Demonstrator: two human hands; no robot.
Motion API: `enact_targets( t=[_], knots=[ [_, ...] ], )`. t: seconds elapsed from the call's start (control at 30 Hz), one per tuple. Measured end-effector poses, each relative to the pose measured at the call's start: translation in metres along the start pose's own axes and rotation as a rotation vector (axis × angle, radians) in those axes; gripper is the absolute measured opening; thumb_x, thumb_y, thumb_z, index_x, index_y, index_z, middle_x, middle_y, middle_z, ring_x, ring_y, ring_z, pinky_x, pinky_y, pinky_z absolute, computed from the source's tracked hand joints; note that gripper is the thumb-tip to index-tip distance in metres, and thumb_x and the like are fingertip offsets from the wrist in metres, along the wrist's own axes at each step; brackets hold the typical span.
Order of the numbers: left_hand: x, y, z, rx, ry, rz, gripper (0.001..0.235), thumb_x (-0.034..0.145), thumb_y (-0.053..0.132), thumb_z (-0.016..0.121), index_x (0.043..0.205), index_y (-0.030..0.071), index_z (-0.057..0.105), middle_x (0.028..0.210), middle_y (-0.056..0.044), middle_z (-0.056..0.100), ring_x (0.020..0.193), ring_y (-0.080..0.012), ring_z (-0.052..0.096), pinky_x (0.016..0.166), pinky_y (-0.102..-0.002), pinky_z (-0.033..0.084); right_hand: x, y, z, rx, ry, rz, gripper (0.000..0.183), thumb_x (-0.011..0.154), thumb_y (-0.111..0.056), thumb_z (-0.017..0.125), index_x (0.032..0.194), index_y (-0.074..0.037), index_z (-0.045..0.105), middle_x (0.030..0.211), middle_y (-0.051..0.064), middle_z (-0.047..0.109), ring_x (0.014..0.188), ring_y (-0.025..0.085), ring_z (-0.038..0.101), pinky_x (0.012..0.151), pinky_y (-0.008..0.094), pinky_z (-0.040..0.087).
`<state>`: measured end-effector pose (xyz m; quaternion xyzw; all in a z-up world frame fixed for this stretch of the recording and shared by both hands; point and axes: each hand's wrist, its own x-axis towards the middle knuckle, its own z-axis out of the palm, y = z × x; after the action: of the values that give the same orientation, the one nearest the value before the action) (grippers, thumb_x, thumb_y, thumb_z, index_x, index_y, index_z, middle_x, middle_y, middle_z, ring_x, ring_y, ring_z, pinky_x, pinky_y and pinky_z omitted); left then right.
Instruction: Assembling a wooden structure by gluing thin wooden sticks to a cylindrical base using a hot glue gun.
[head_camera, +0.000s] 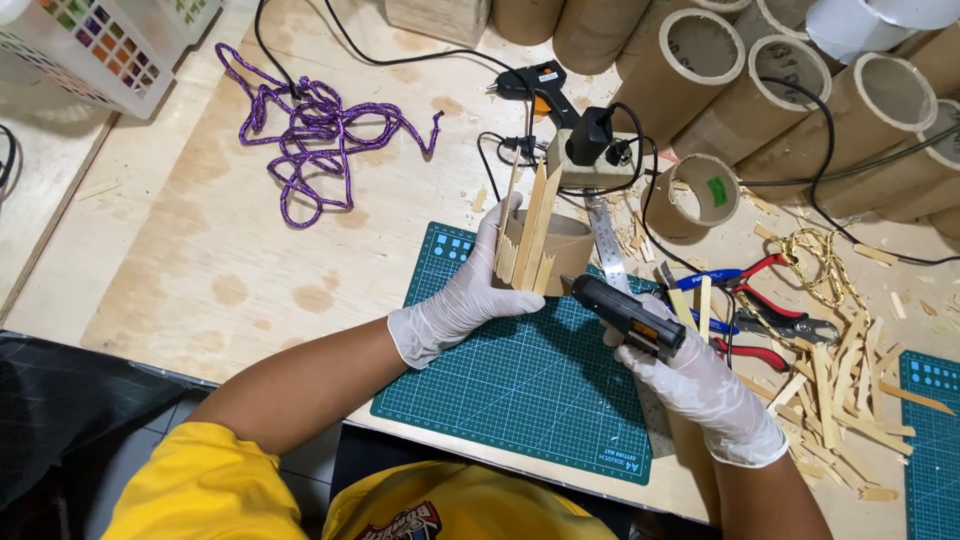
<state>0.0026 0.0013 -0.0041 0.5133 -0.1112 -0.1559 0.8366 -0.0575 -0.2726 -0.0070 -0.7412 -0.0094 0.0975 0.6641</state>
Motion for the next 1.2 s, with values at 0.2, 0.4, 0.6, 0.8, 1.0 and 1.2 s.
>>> enact_targets(
  t=[0.2, 0.4, 0.6, 0.8, 1.0, 1.2],
  knots=[
    [0.001, -0.002, -0.001, 0.005, -0.006, 0.017, 0.121, 0.061, 0.013, 0.094, 0.156, 0.024, 0.020, 0.153, -0.011, 0.030, 0.144, -0.0261, 0.024, 0.122, -0.045, 0.022, 0.000, 0.011, -0.008, 0.152, -0.033, 0.026, 0.063, 0.071, 0.027, 0.071, 0.129, 0.004, 0.061, 0.100, 0.021, 0.068, 0.090, 0.024, 0.069, 0.078, 0.035, 0.064],
    [0.003, -0.009, -0.005, 0.020, -0.002, 0.044, 0.121, 0.061, 0.012, 0.095, 0.156, 0.023, 0.021, 0.152, -0.011, 0.033, 0.143, -0.0242, 0.025, 0.122, -0.045, 0.023, 0.002, 0.013, -0.008, 0.264, -0.045, 0.024, 0.066, 0.067, 0.029, 0.071, 0.128, 0.006, 0.059, 0.102, 0.021, 0.066, 0.095, 0.027, 0.070, 0.082, 0.035, 0.064],
    [0.001, -0.008, -0.005, 0.023, -0.004, 0.041, 0.121, 0.061, 0.013, 0.094, 0.156, 0.024, 0.019, 0.154, -0.011, 0.031, 0.143, -0.0242, 0.024, 0.122, -0.044, 0.022, 0.004, 0.020, -0.011, 0.281, -0.057, 0.060, 0.072, 0.068, 0.026, 0.072, 0.134, 0.002, 0.055, 0.108, 0.022, 0.063, 0.100, 0.029, 0.069, 0.083, 0.038, 0.063],
    [0.003, -0.010, -0.004, 0.022, -0.001, 0.050, 0.121, 0.061, 0.013, 0.095, 0.156, 0.024, 0.021, 0.154, -0.012, 0.031, 0.143, -0.0244, 0.025, 0.122, -0.044, 0.023, 0.006, 0.027, -0.019, 0.230, -0.078, 0.100, 0.069, 0.072, 0.023, 0.071, 0.135, 0.001, 0.053, 0.110, 0.022, 0.062, 0.100, 0.027, 0.069, 0.079, 0.038, 0.064],
    [0.002, -0.013, -0.008, 0.025, -0.002, 0.048, 0.121, 0.061, 0.011, 0.094, 0.156, 0.024, 0.021, 0.153, -0.012, 0.032, 0.143, -0.0251, 0.026, 0.122, -0.045, 0.023, 0.006, 0.016, -0.013, 0.350, -0.147, 0.049, 0.062, 0.075, 0.017, 0.070, 0.132, 0.003, 0.054, 0.095, 0.032, 0.066, 0.085, 0.029, 0.075, 0.076, 0.032, 0.065],
    [0.003, -0.011, -0.004, 0.019, -0.009, 0.058, 0.122, 0.061, 0.012, 0.095, 0.156, 0.024, 0.020, 0.153, -0.012, 0.032, 0.143, -0.0242, 0.026, 0.122, -0.044, 0.023, 0.005, -0.003, -0.006, 0.392, -0.052, 0.177, 0.053, 0.079, 0.020, 0.065, 0.130, 0.007, 0.057, 0.098, 0.028, 0.066, 0.087, 0.023, 0.069, 0.080, 0.035, 0.063]
  ],
)
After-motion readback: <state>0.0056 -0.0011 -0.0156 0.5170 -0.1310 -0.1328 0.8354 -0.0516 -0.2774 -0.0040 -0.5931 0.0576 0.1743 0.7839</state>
